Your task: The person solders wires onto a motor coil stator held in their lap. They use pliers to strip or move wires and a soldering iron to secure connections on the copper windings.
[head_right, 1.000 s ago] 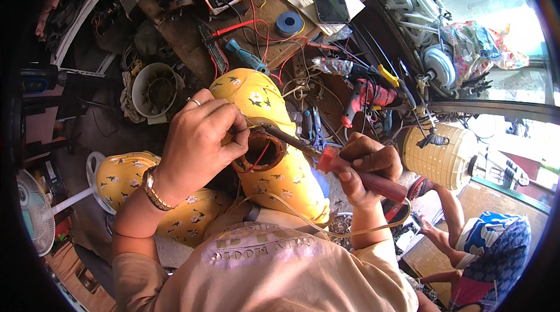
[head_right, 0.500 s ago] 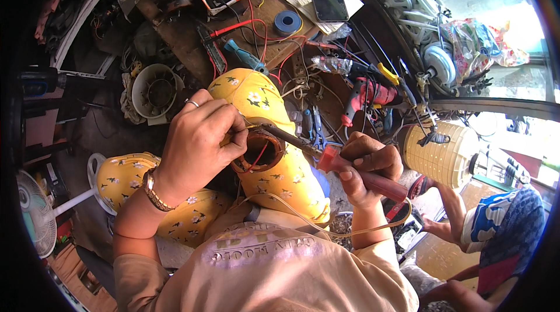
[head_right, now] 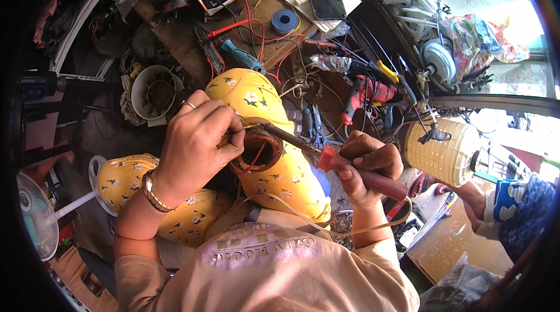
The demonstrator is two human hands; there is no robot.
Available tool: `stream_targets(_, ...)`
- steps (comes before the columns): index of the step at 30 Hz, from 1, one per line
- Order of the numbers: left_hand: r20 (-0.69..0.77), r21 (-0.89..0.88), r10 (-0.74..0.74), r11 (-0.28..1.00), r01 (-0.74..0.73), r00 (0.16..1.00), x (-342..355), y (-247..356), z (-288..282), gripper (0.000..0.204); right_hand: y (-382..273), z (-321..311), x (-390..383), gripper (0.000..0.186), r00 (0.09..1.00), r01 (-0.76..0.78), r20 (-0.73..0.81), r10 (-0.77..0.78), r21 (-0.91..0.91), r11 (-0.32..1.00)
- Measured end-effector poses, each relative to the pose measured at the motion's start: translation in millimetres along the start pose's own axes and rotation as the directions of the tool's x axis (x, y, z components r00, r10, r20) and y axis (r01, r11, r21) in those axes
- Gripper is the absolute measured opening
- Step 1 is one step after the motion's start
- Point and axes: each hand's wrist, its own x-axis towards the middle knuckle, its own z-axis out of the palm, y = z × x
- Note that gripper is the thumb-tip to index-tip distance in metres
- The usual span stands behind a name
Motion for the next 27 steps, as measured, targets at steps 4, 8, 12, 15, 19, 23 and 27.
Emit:
stream_targets(4,-0.009,0.029,0.005,1.000,-0.004,1.000,-0.2,0.4,1.2,0.024,0.3,-0.7,-0.1,0.038,1.000,-0.001,0.004,0.001,-0.001,1.000)
stream_targets(8,0.004,0.024,0.005,1.000,-0.005,1.000,-0.1,1.9,-0.6,0.024,1.3,-1.6,1.3,0.038,1.000,0.002,0.014,-0.002,-0.008,1.000)
stream_targets(12,0.009,0.033,0.014,0.999,-0.014,1.000,0.6,2.0,-0.6,0.023,0.4,-0.7,-0.4,0.038,1.000,-0.022,-0.019,0.022,0.013,1.000)
stream_targets(15,0.001,0.061,0.048,0.997,-0.048,0.999,1.5,1.9,0.3,0.023,0.1,-1.8,-0.7,0.038,0.999,-0.026,-0.023,0.027,0.048,0.999)
stream_targets(19,-0.002,0.111,0.088,0.990,-0.087,0.996,0.9,2.2,1.9,0.023,-0.1,-1.4,0.2,0.037,1.000,-0.013,-0.005,0.014,0.039,0.999)
stream_targets(23,0.007,0.122,0.101,0.987,-0.101,0.995,1.3,2.8,0.4,0.022,-0.2,-1.6,0.9,0.038,1.000,-0.025,0.005,0.025,0.028,0.999)
stream_targets(27,0.045,0.170,0.145,0.974,-0.151,0.988,1.9,1.3,-1.7,0.015,-0.7,-1.4,0.3,0.039,1.000,-0.025,-0.012,0.026,0.018,1.000)
